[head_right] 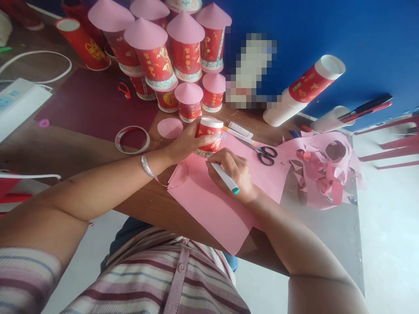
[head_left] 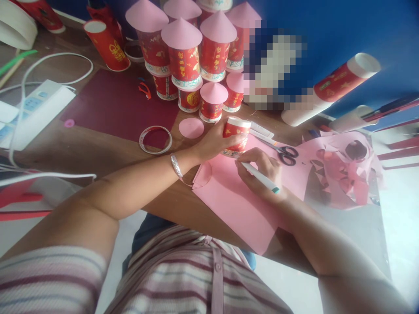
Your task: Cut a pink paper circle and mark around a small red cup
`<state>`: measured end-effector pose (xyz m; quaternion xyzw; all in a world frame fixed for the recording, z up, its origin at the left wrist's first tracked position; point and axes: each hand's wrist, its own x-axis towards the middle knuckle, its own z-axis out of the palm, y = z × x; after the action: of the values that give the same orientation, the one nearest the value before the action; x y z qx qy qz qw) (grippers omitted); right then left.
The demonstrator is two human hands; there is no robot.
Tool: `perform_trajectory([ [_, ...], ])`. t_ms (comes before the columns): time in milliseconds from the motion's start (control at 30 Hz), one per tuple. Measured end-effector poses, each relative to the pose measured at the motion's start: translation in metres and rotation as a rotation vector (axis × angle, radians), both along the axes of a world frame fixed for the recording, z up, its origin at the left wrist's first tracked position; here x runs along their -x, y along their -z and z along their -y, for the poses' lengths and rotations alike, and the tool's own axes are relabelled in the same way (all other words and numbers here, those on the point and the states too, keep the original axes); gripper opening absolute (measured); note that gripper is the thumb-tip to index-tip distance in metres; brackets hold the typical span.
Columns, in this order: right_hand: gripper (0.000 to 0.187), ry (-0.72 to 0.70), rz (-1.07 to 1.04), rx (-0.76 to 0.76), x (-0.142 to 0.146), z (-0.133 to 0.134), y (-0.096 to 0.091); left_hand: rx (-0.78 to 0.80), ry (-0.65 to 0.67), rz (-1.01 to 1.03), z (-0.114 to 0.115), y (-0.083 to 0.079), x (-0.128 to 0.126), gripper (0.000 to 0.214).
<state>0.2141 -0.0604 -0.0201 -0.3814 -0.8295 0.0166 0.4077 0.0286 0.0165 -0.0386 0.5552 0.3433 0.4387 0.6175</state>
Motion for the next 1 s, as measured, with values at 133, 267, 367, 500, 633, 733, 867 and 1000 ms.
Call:
perform_trajectory([
  [133,0.014,-0.023,-0.023,0.021,-0.0003,-0.0004,-0.0007,0.006,0.005,-0.011,-0.0001,-0.0009,0.0005,0.041],
  [267,0.013,-0.028,-0.004,-0.005,-0.0005,-0.0005,-0.0024,0.019,0.013,0.007,0.0000,-0.0023,0.0007,0.044],
  [367,0.014,-0.058,-0.017,-0.029,-0.0013,0.0004,-0.0043,0.003,0.024,0.023,0.0004,-0.0025,0.0008,0.044],
  [500,0.015,-0.113,-0.038,-0.012,-0.0021,0.0022,-0.0067,0.000,0.021,0.018,0.0001,-0.0006,0.0018,0.041],
  [633,0.015,-0.147,-0.051,-0.015,-0.0020,0.0024,-0.0068,-0.001,0.060,0.057,-0.0021,0.0008,0.0039,0.038],
  [733,0.014,-0.126,-0.043,-0.034,-0.0026,0.0021,-0.0056,-0.001,0.101,0.108,-0.0028,-0.0016,0.0051,0.037],
  [867,0.015,-0.100,-0.035,-0.057,-0.0039,0.0020,-0.0050,0.046,0.099,0.138,-0.0013,-0.0055,0.0056,0.038],
  [1000,0.018,-0.103,-0.046,-0.052,-0.0038,0.0019,-0.0057,0.081,0.059,0.169,-0.0006,-0.0037,0.0056,0.041],
])
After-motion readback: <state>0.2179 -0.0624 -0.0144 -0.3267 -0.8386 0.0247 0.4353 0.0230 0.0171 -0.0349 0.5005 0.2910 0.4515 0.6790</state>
